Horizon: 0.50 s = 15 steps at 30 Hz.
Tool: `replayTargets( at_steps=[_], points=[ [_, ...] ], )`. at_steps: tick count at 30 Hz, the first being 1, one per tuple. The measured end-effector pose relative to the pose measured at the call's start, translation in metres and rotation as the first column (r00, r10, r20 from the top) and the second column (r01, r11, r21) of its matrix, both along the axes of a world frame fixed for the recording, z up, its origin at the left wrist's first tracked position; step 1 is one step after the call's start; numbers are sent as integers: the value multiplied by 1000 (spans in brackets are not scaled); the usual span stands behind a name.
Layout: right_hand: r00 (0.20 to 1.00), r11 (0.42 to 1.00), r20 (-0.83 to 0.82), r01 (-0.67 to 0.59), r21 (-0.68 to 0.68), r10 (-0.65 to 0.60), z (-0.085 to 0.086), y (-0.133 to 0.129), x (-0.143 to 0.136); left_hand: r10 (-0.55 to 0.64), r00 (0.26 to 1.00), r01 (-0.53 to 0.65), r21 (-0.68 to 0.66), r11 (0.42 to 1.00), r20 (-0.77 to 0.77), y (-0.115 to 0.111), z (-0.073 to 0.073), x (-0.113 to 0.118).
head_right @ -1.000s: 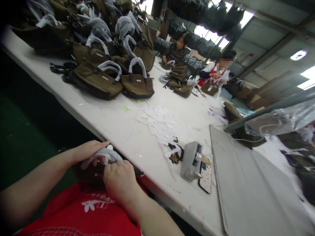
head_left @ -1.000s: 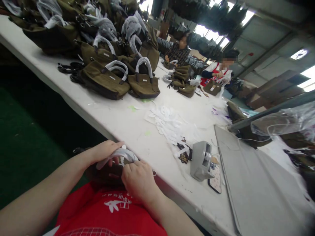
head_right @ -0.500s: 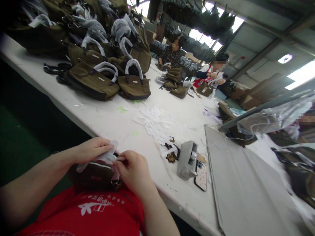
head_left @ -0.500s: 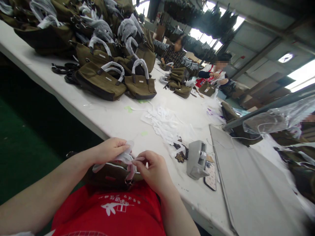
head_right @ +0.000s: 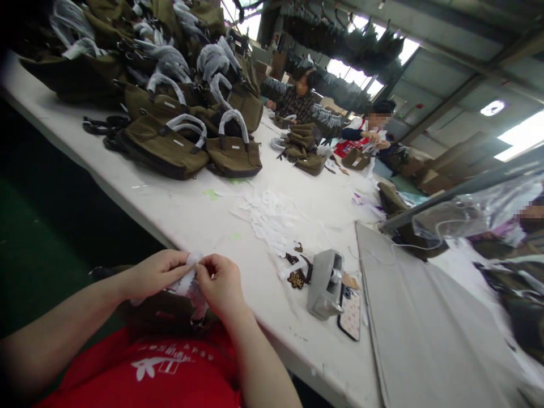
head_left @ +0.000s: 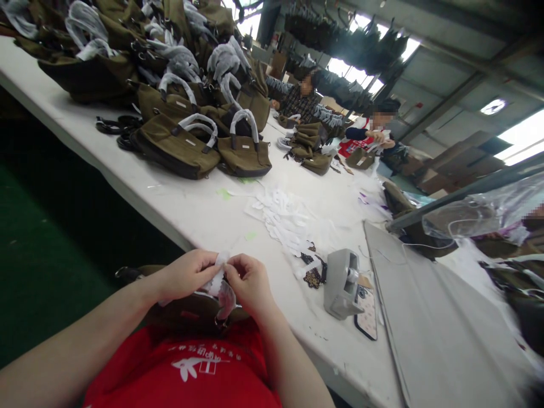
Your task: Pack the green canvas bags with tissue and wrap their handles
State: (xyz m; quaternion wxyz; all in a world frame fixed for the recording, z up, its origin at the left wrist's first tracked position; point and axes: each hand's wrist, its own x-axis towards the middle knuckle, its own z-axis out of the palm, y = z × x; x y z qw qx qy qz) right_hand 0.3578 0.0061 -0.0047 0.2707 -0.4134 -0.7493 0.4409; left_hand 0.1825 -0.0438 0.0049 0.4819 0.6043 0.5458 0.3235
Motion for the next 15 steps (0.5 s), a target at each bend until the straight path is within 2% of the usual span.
replayTargets(
  at_steps=[4, 7, 8, 10, 11, 13, 14, 15],
  points=[
    [995, 998, -91, 34, -55, -39, 1, 6, 0, 16, 999, -15, -51, 999, 31, 0, -2, 2],
    [990, 993, -142, -40, -107, 25, -2, 9, -2, -5, 996, 12, -70, 997, 90, 0, -3, 5],
    [991, 996, -123, -62, -69, 53, -3, 9, -2, 0, 995, 8, -79, 997, 98, 0, -4, 6],
    [995, 987, -25, -92, 131, 96, -4, 6, -4, 28, 996, -20, -89, 996, 85, 1, -7, 8],
    [993, 957, 48, -116, 264, 107, -3, 3, -4, 43, 997, -37, -88, 995, 65, 2, -9, 9],
    [971, 859, 199, -214, 464, 134, -1, -3, -3, 64, 998, -63, -72, 995, 16, 3, -13, 11],
    [956, 824, 253, -263, 502, 151, 2, -5, -3, 67, 998, -68, -65, 996, -6, 3, -14, 12],
    [950, 818, 272, -276, 504, 153, 4, -6, -2, 70, 997, -72, -63, 995, -22, 3, -15, 12]
  ],
)
